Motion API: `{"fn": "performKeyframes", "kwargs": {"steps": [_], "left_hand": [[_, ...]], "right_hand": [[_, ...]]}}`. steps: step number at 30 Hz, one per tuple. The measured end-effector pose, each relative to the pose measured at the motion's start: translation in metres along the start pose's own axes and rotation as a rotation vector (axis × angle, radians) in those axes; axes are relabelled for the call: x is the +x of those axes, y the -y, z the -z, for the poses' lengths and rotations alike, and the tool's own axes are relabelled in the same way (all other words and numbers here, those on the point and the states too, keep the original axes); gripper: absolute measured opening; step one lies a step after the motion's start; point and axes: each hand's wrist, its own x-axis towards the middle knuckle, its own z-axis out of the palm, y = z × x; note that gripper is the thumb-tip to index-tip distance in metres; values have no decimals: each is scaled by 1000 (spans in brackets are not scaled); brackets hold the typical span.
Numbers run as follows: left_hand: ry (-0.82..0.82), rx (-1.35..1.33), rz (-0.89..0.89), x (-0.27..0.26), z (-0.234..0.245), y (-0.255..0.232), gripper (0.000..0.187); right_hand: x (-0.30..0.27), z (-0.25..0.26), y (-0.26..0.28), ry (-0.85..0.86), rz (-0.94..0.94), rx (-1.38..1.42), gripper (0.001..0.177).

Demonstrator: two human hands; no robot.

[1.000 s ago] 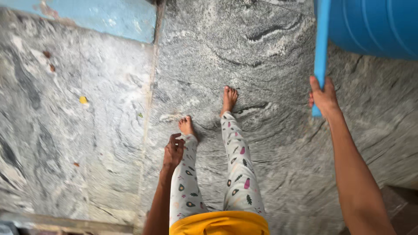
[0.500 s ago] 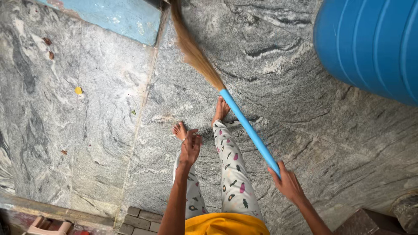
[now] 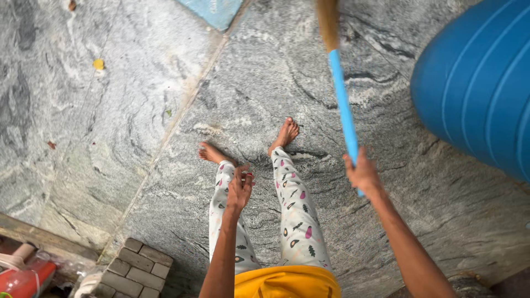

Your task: The person sweeps a stone-tiled floor and a set of stairs using a broom, then opens a gate and sweeps the area around it.

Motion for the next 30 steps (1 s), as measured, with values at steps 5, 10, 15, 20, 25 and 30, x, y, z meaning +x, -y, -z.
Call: {"fn": "performKeyframes", "kwargs": {"steps": [5, 10, 15, 20, 25, 30], "left_hand": [[-19, -106, 30, -18, 24, 40, 35], [-53, -155, -9, -30, 78, 48, 33], [-128, -224, 23, -32, 148, 61, 35], [-232, -229, 105, -33, 220, 101, 35], [-326, -155, 133, -49, 255, 128, 34], [-256, -181, 99, -38, 283, 125, 35]], "right_hand": [[-80, -100, 6, 103, 269, -127, 49], [-156, -125, 65, 297, 165, -409, 44], [-198, -144, 86, 109, 214, -364, 41], [-135, -191, 113, -29, 108, -102, 40], [-60, -194, 213, 118, 174, -26, 40], [-99, -157, 268, -110, 492, -422, 40]]}}
